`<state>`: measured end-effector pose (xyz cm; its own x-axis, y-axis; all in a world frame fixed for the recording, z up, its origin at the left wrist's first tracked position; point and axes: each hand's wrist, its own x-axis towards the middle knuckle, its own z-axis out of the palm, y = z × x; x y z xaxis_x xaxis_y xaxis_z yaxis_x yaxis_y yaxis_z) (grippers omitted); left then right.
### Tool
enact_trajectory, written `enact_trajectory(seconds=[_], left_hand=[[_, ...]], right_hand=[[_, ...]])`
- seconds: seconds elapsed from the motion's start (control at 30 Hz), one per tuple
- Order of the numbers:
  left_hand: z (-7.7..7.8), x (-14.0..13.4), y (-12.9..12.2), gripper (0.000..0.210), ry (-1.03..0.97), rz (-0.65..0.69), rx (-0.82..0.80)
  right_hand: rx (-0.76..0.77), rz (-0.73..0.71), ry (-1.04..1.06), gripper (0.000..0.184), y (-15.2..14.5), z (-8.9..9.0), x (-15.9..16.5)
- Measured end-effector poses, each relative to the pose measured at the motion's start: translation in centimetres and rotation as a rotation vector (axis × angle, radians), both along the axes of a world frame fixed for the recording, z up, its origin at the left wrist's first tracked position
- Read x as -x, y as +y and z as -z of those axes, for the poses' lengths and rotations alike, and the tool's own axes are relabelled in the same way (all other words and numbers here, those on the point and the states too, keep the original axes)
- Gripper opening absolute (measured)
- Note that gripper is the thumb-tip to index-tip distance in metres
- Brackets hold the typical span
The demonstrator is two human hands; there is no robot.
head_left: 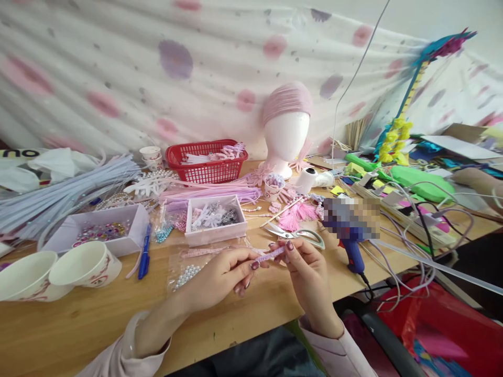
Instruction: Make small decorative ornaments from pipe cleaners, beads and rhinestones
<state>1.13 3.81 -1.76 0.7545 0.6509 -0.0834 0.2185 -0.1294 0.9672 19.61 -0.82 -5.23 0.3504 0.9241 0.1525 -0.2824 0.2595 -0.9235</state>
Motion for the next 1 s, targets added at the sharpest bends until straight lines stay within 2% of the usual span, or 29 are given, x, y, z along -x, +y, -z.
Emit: enact_trajectory(seconds=[0.17, 0.27, 0.43, 0.57, 0.67, 0.8, 1.0], left_hand=[[-0.3, -0.4, -0.6, 0.027, 0.07, 0.037, -0.221], [-0.4, -0.4, -0.8, 0.027, 0.086, 0.065, -0.249], [0.0, 0.2, -0.4, 0.031, 0.068, 0.029, -0.131], [0.7, 0.6, -0.1, 0.034, 0.03, 0.062, -0.036], [1.2, 0.3, -0.2, 0.037, -0.008, 0.089, 0.088], [1.4, -0.1, -0.5, 0.04, -0.078, 0.053, 0.189], [0.0, -0.5, -0.5, 0.025, 0.029, 0.019, -0.144]], right_hand=[[-0.021, -0.064, 0.066, 0.027, -0.1, -0.3, 0.5], [-0.015, -0.087, 0.127, 0.029, 0.2, -0.7, 0.5], [-0.038, -0.073, 0.129, 0.029, 0.9, -1.1, 0.0], [-0.059, -0.042, 0.164, 0.025, 1.0, -1.1, -0.7], [-0.09, -0.04, 0.227, 0.022, 1.0, -1.1, -0.8], [-0.134, 0.028, 0.25, 0.02, 1.1, -1.2, -0.4], [-0.098, 0.094, 0.234, 0.024, 1.4, -0.9, 0.7]])
